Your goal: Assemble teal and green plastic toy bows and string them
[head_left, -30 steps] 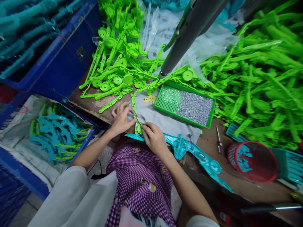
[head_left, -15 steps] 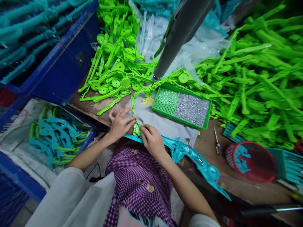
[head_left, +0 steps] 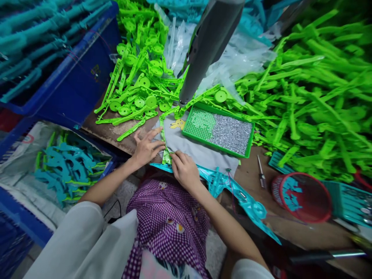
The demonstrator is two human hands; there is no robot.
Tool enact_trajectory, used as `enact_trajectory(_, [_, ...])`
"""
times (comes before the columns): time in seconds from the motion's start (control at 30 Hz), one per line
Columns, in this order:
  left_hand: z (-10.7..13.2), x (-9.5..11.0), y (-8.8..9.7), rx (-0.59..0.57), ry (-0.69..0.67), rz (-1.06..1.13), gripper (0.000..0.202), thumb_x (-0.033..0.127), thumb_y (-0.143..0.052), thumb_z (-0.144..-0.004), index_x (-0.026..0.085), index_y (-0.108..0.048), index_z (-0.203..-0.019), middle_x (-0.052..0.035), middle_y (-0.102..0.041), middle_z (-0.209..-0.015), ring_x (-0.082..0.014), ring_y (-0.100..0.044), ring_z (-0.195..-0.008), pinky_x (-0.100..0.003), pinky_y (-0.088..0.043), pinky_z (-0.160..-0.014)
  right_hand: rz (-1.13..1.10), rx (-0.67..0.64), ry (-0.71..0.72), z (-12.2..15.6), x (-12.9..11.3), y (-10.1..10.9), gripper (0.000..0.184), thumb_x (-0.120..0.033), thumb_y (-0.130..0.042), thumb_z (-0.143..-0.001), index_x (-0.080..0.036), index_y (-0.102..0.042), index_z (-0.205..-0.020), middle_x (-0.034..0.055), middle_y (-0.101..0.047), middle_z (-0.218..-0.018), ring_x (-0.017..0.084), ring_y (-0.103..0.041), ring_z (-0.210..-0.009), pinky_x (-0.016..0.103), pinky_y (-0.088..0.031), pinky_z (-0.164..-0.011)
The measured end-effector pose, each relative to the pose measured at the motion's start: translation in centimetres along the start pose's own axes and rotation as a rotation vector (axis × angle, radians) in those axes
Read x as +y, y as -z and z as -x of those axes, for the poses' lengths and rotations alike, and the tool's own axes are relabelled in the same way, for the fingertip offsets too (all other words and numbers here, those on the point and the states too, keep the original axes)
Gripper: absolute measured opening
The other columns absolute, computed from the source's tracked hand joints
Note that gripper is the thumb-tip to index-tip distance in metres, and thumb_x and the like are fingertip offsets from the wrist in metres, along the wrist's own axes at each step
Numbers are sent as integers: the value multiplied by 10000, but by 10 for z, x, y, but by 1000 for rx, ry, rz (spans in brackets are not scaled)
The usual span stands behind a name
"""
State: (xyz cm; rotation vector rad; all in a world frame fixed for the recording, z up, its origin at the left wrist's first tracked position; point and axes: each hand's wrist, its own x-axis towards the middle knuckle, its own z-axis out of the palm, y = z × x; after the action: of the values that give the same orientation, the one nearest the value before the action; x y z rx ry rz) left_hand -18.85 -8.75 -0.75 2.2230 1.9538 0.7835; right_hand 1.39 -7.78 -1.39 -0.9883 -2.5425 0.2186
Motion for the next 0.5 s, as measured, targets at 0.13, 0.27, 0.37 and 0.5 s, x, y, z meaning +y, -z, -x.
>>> enact_trajectory(0.13, [3,-2,-2,24,-1,13,169,390,-604,-886,297,-742,-917,-67,-551,-1380,-271,-559,-1196,-549,-88,-1104,-33,-15,-39,1,-3,-5,311,-234,-401,-954,-153,-634,-1144,130,-654,-1082,229,-580,-900,367,-466,-770])
enact_trajectory(0.27, [4,-4,-4,53,32,52,137,387,-654,-851,302,-746,-906,-57,-588,-1326,-262,-566,-1182,-522,-106,-1113,-122,90,-62,6,-10,3,285,-253,-442,-947,-167,-635,-1139,121,-663,-1054,224,-597,-956,388,-465,-854])
enact_trajectory(0.37, [4,-6,-5,70,33,74,120,377,-677,-833,304,-747,-898,-60,-599,-1297,-263,-560,-1183,-523,-125,-1107,-258,181,-105,-7,2,36,269,-290,-476,-941,-187,-627,-1137,105,-668,-1055,203,-608,-1002,373,-471,-881])
enact_trajectory(0.5, [4,-7,-7,94,10,80,113,370,-681,-830,303,-751,-890,-61,-592,-1296,-284,-526,-1219,-539,-137,-1098,-228,199,-155,-80,66,99,255,-332,-467,-934,-184,-674,-945,92,-691,-934,200,-624,-889,356,-468,-821])
